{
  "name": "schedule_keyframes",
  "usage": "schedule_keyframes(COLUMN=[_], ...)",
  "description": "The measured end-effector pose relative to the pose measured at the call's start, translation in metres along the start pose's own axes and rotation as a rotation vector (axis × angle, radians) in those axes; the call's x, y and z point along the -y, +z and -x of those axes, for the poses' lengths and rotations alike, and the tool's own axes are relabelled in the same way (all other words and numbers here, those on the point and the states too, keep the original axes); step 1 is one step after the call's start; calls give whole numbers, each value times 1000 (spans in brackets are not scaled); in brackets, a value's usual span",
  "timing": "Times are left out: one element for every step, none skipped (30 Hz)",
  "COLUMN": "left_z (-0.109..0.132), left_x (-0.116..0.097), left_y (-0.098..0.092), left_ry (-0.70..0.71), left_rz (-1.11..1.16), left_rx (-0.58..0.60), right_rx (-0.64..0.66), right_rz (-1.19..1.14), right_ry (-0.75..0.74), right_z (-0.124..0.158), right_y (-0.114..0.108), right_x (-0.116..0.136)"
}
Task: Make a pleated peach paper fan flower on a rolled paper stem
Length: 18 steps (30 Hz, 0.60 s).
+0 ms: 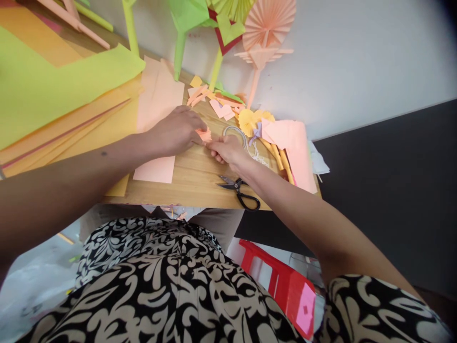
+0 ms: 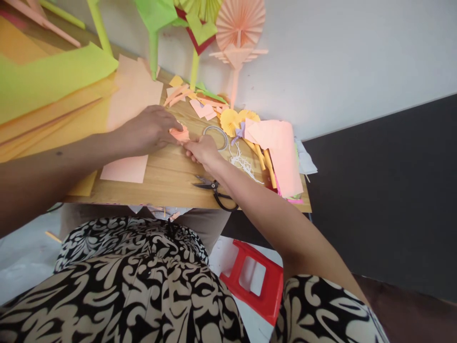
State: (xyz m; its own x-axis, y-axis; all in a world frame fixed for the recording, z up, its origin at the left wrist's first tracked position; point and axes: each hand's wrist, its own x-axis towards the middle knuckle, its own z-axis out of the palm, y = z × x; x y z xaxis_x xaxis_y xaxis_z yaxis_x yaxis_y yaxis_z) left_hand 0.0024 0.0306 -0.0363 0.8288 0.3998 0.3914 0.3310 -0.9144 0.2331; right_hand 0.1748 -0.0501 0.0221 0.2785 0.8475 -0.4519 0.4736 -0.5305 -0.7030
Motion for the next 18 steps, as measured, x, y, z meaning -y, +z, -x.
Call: schedule_keyframes(left_z=[0,-1,-1,-2,-3,-3,-4,-5,-5,-6,-6,-6,-6,-6,-5,-5,-5,-5], left_x=[-1,-2,-3,-4,-6,-7,-9,-10,-11,-12,-12,-12,-12,-11,-10,-9,-8,-7], left_y=[-1,-1,0,0,1,3,4,5,5,5,4,2,1,-1,-2,-3,-4,-4], left_ry=[-1,-9,-19,-28,-33,-36,-41,-47,-55,-63,-71,-78,-80,-80,-78,-78,-81,-87], left_rz=[-2,2,11,22,35,46,55,58,57,48,37,28,24,25,29,38,51,63], left_rx=[-14,-25,-30,-29,-22,-14,-9,-7,-7,-5,0,3,7,4,-6,-21,-33,-40], right_rx=[0,2,4,6,7,9,11,13,17,22,26,31,35,37,39,41,41,39], right_rz=[7,13,18,23,26,26,25,23,21,19,18,18,19,22,25,27,27,25], right_ry=[2,5,7,12,16,20,22,21,17,10,4,-1,-3,-3,2,8,14,18], right_z=[0,1,1,2,2,2,2,2,1,1,0,0,0,1,1,2,2,3], right_y=[0,0,0,0,0,0,0,0,-1,-1,-1,-2,-2,-3,-4,-4,-4,-5], right_x=[1,2,3,3,4,4,4,4,4,3,3,3,3,3,4,5,5,5])
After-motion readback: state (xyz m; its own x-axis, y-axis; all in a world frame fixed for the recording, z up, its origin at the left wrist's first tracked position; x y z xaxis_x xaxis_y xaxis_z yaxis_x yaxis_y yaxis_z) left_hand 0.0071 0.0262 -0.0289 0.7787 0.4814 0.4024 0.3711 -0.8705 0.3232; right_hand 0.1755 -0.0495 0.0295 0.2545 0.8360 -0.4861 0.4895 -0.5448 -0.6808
